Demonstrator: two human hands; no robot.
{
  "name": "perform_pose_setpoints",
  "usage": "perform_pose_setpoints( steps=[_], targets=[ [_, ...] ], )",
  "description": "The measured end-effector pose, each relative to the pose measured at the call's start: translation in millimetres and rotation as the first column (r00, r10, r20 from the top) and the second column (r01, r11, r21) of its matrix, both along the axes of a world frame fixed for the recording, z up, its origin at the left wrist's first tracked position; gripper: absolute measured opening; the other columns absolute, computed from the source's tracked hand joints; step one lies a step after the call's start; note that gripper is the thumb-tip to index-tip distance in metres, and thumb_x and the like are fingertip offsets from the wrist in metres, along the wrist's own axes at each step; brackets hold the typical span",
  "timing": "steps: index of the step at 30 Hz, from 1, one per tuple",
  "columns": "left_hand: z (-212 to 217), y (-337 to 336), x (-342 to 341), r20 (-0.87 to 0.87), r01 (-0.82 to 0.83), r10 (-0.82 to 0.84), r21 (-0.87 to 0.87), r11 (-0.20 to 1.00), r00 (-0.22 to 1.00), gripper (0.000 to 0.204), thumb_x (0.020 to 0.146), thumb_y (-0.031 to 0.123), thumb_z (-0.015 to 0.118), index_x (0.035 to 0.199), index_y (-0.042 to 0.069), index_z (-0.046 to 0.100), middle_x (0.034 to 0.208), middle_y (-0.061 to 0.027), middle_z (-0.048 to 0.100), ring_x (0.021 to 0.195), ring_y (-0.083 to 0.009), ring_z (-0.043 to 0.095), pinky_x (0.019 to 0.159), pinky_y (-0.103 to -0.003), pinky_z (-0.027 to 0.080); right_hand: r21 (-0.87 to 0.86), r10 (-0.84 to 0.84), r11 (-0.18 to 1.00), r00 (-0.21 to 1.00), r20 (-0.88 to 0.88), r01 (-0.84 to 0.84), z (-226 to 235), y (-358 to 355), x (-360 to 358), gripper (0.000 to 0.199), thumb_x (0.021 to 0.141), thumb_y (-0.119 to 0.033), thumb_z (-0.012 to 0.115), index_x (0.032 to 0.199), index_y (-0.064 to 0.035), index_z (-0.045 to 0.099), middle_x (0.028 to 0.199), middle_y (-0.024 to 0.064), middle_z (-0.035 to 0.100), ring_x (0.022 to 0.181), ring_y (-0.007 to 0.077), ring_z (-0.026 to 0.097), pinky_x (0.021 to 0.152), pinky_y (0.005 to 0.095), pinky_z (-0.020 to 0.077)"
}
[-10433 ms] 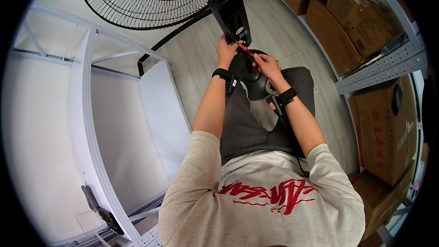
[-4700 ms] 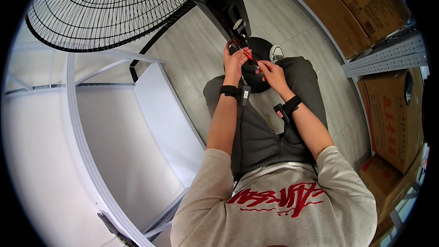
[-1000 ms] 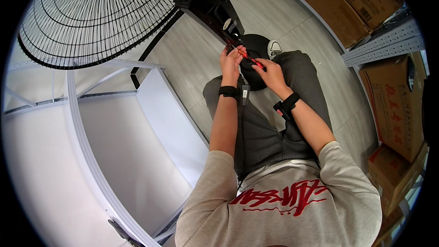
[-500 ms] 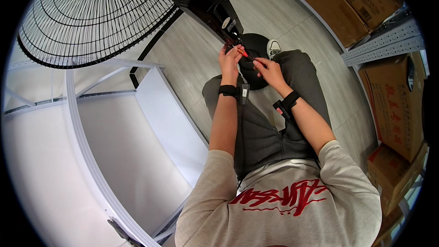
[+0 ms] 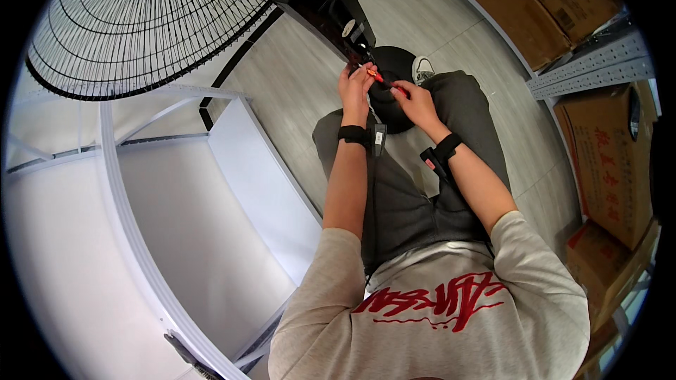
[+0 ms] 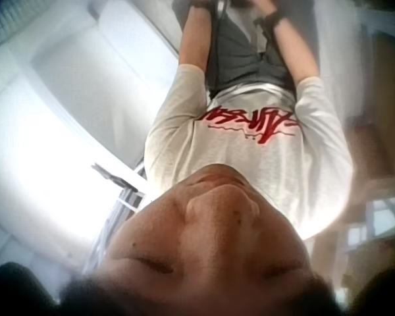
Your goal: The person assembles a standing fan by using a screwdriver to tighten screws on the fan's neck and base. After securing the components, the person wipes the fan's body with a cloth.
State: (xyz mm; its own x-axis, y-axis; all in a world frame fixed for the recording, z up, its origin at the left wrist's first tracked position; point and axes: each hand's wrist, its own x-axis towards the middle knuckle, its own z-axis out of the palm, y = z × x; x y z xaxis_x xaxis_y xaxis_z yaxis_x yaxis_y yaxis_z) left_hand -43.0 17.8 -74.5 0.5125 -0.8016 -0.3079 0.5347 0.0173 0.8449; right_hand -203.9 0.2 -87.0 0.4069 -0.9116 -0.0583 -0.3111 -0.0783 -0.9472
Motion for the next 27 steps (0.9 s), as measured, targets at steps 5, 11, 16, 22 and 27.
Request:
perform_pose_setpoints(
  steps=[5, 11, 16, 22, 27],
  targets=[
    [1, 0, -6, -0.049, -0.013, 0.012, -0.013, 1.000, 0.999, 0.046, 0.093, 0.003, 0.049, 0.132, -0.008, 0.029, 0.109, -0.0206, 0.061, 0.098, -0.0265, 0.064, 0.083, -0.033, 0.054, 0.255, 0.038, 0.965, 0.996, 0.083, -0.058, 6, -2, 2, 0.030, 0.090, -0.025, 0.059, 0.108, -0.0016, 0.064, 0.079, 0.0148, 0.068, 0.065, 0.0250, 0.067, 0.062, 0.0337, 0.0511],
    [-3, 8, 8, -0.111, 0.040, -0.042, -0.019, 0.999, 0.993, 0.045, 0.091, 0.000, 0.048, 0.131, -0.009, 0.029, 0.109, -0.0206, 0.061, 0.097, -0.0276, 0.064, 0.083, -0.035, 0.054, 0.026, 0.108, 0.994, 0.994, -0.026, -0.107, 12, 10, 12, 0.030, 0.092, -0.027, 0.055, 0.105, -0.0018, 0.065, 0.076, 0.0102, 0.069, 0.058, 0.0168, 0.065, 0.057, 0.0299, 0.0497],
    [13, 12, 14, -0.024, 0.143, -0.141, 0.087, 0.986, 0.990, 0.042, 0.089, -0.002, 0.051, 0.127, -0.009, 0.035, 0.110, -0.0204, 0.062, 0.092, -0.0269, 0.066, 0.081, -0.036, 0.056, 0.329, 0.241, 0.920, 0.970, -0.042, -0.214, 11, -3, 11, 0.034, 0.094, -0.031, 0.051, 0.109, -0.0015, 0.061, 0.075, 0.0079, 0.068, 0.056, 0.0158, 0.063, 0.052, 0.0282, 0.0480],
    [9, 10, 25, -0.046, 0.191, -0.189, 0.044, 0.981, 0.981, 0.039, 0.085, -0.005, 0.051, 0.122, -0.010, 0.038, 0.107, -0.0204, 0.062, 0.090, -0.0261, 0.067, 0.080, -0.036, 0.057, 0.202, 0.277, 0.948, 0.949, -0.151, -0.244, 17, -14, 7, 0.034, 0.093, -0.023, 0.056, 0.116, 0.0026, 0.058, 0.079, 0.0091, 0.068, 0.062, 0.0132, 0.064, 0.052, 0.0257, 0.0492],
    [6, 7, 16, -0.112, 0.120, -0.117, 0.021, 0.993, 0.987, 0.040, 0.084, -0.007, 0.049, 0.123, -0.008, 0.040, 0.104, -0.0190, 0.063, 0.088, -0.0252, 0.067, 0.079, -0.035, 0.057, 0.232, 0.246, 0.945, 0.968, -0.041, -0.230, 5, -15, 1, 0.037, 0.093, -0.025, 0.057, 0.117, 0.0026, 0.058, 0.082, 0.0082, 0.069, 0.062, 0.0124, 0.064, 0.051, 0.0245, 0.0473]
  ],
)
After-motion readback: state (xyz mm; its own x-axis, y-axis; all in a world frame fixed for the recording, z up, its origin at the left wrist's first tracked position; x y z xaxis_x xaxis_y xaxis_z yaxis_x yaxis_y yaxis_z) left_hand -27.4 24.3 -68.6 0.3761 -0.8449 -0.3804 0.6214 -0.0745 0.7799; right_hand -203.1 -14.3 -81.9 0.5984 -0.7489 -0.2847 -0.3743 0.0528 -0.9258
